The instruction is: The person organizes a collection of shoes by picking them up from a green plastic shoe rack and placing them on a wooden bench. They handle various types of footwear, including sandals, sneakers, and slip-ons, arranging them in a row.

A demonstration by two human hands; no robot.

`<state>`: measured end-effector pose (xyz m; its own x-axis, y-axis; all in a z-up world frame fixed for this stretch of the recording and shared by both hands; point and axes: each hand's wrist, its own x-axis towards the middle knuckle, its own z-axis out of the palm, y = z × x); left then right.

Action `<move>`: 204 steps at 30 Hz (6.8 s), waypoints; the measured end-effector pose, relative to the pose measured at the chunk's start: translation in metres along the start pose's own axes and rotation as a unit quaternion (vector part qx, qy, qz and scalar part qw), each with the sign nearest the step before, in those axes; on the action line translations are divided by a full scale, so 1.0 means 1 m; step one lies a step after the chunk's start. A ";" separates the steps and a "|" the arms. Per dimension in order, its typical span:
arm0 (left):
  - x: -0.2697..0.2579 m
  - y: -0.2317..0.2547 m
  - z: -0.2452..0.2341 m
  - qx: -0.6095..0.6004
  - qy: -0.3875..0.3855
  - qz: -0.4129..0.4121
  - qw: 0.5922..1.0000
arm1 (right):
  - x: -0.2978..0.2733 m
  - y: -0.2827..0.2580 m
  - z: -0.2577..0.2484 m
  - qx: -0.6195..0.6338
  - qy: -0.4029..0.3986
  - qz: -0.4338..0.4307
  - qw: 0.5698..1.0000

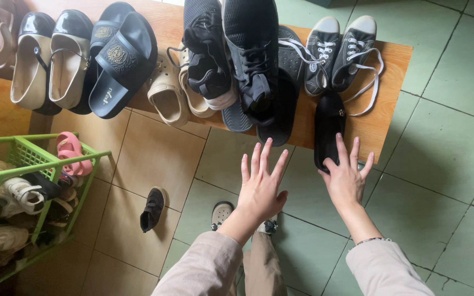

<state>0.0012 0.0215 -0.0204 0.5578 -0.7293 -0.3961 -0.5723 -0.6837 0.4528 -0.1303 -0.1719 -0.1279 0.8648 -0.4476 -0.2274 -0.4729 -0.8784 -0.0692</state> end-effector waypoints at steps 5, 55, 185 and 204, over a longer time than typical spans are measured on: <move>-0.005 -0.006 0.003 0.003 -0.002 -0.004 1.000 | 0.005 -0.006 0.001 -0.009 0.000 0.008 1.000; -0.001 -0.062 -0.031 0.009 -0.002 -0.073 0.997 | 0.042 -0.040 -0.011 -0.210 -0.189 -0.045 0.958; -0.700 -0.260 -0.249 -0.050 0.440 -0.330 0.834 | -0.214 -0.691 -0.347 0.100 0.015 -0.444 0.890; -0.657 -0.410 -0.237 -0.142 0.354 -0.324 0.866 | -0.190 -0.768 -0.253 -0.031 -0.060 -0.399 0.914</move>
<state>0.0116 0.7872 0.2441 0.9925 0.0727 -0.0980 0.1142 -0.8360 0.5367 0.1109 0.5455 0.2146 0.9040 0.3588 -0.2324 0.3148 -0.9266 -0.2059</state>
